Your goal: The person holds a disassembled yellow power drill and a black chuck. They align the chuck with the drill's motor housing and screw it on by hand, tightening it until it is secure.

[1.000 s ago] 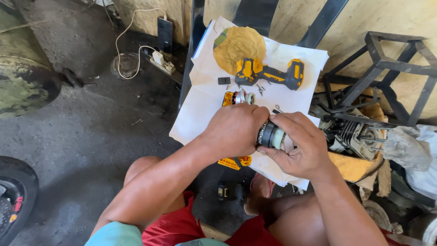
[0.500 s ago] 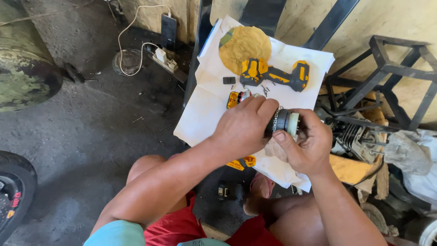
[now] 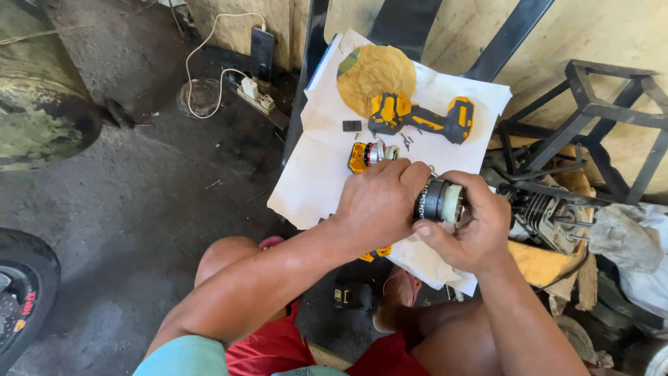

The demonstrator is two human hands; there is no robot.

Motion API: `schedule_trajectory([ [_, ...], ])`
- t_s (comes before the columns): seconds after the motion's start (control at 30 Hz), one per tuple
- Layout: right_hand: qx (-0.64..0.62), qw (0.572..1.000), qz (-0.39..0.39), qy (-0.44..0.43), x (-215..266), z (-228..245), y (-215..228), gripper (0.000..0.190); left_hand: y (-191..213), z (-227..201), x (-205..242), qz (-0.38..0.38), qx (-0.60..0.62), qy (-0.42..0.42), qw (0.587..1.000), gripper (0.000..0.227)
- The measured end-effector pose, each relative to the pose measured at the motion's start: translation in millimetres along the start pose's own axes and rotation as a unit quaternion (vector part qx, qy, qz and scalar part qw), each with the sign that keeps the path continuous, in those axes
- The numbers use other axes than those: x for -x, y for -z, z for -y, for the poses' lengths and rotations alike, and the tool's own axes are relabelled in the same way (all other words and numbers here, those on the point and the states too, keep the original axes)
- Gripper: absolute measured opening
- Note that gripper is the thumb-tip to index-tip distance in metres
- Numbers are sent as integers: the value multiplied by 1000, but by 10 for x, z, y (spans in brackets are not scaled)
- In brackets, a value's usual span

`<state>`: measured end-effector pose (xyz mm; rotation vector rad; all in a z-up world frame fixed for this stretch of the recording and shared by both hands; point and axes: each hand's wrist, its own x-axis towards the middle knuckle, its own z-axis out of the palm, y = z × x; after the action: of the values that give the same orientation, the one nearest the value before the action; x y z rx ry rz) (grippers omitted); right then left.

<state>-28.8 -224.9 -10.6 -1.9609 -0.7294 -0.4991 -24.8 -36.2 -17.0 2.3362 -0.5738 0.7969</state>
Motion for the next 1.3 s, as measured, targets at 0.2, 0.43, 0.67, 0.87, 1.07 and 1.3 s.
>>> schedule_trajectory([
  [0.2,21,999,-9,29,9,-23,10,53,-13,-32,24,14,30,0,999,30],
  [0.43,19,1000,7,16,2,-15,53,62,334,-56,-175,175,125,51,975,39],
  [0.67,-55,993,94,-46,-332,293,26,64,355,101,-289,319,190,187,909,44],
  [0.87,-29,989,143,-28,-340,259,109,68,386,187,-355,402,287,165,854,46],
  [1.07,-127,975,173,-66,-365,208,180,83,36,273,-142,393,540,256,699,40],
  [1.3,-251,939,201,-123,-265,160,317,82,130,254,-77,378,675,309,553,31],
])
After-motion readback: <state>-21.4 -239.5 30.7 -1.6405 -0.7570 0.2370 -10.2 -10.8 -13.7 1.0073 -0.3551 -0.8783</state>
